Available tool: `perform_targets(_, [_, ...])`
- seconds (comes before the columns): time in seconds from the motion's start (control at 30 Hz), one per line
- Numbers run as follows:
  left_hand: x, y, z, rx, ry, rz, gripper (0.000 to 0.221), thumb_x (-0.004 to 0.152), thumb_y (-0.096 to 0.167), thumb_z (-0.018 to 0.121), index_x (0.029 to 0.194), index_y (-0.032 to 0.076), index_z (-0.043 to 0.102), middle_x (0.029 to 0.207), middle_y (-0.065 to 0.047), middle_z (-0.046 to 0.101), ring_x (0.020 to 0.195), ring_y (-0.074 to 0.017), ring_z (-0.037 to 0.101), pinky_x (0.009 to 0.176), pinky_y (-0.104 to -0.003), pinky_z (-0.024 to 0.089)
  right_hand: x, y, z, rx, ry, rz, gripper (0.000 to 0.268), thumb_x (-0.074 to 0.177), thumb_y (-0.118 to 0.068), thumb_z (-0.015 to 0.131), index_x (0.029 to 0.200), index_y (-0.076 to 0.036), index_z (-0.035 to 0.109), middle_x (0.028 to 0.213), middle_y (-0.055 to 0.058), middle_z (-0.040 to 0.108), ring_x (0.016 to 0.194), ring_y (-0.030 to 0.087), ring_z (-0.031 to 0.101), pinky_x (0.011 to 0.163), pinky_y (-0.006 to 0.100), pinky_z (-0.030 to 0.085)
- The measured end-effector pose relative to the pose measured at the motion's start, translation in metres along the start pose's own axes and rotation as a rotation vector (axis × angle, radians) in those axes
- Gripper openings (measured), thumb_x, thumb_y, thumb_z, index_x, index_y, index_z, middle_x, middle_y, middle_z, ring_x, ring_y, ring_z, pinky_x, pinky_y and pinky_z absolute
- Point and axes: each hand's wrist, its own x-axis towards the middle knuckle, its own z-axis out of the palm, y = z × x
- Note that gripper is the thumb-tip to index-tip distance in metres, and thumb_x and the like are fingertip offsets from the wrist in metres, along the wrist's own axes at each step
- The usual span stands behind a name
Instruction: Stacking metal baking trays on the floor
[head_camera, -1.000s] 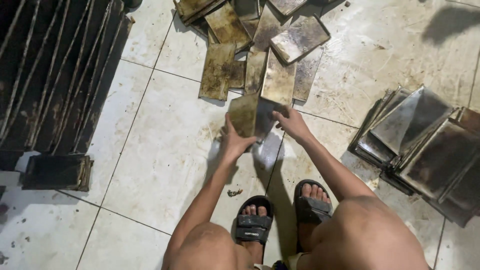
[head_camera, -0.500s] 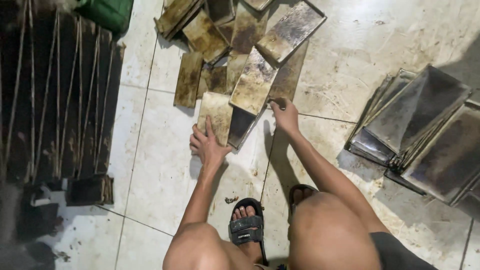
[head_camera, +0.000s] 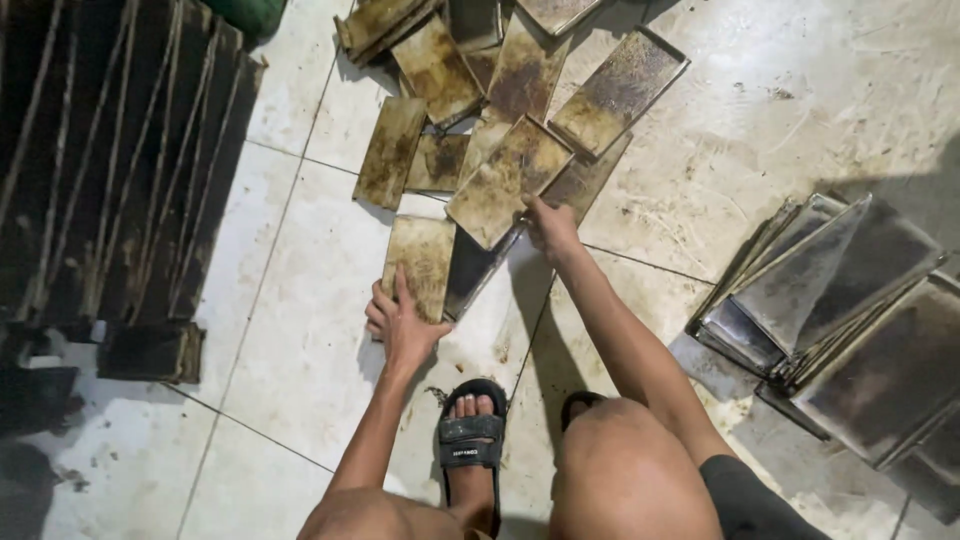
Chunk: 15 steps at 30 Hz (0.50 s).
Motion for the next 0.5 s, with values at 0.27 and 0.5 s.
perform_targets(0.27, [0.016, 0.028, -0.005, -0.518, -0.217, 0.12, 0.133, 0.062, 0.025, 0.09, 0.166, 0.03, 0.008, 0.163, -0.026, 0.015, 0.146, -0.0531, 0.02, 0.112, -0.066, 0.028, -0.001, -0.021, -0.025, -0.005, 0.071, -0.291, 0.027, 0.085, -0.022, 0.082, 0.096, -0.002, 0.068, 0.082, 0.012, 0.066, 0.074, 0.018, 0.064, 0.064, 0.033, 0.054])
perform_targets(0.5, [0.06, 0.003, 0.002, -1.156, -0.709, 0.553, 0.089, 0.079, 0.023, 0.073, 0.159, 0.013, 0.037, 0.167, -0.016, 0.029, 0.154, -0.0336, 0.022, 0.124, -0.049, 0.02, -0.066, -0.044, -0.077, -0.044, 0.148, -0.388, 0.023, 0.093, -0.016, 0.081, 0.095, -0.006, 0.061, 0.079, 0.002, 0.052, 0.065, 0.011, 0.057, 0.053, 0.022, 0.05])
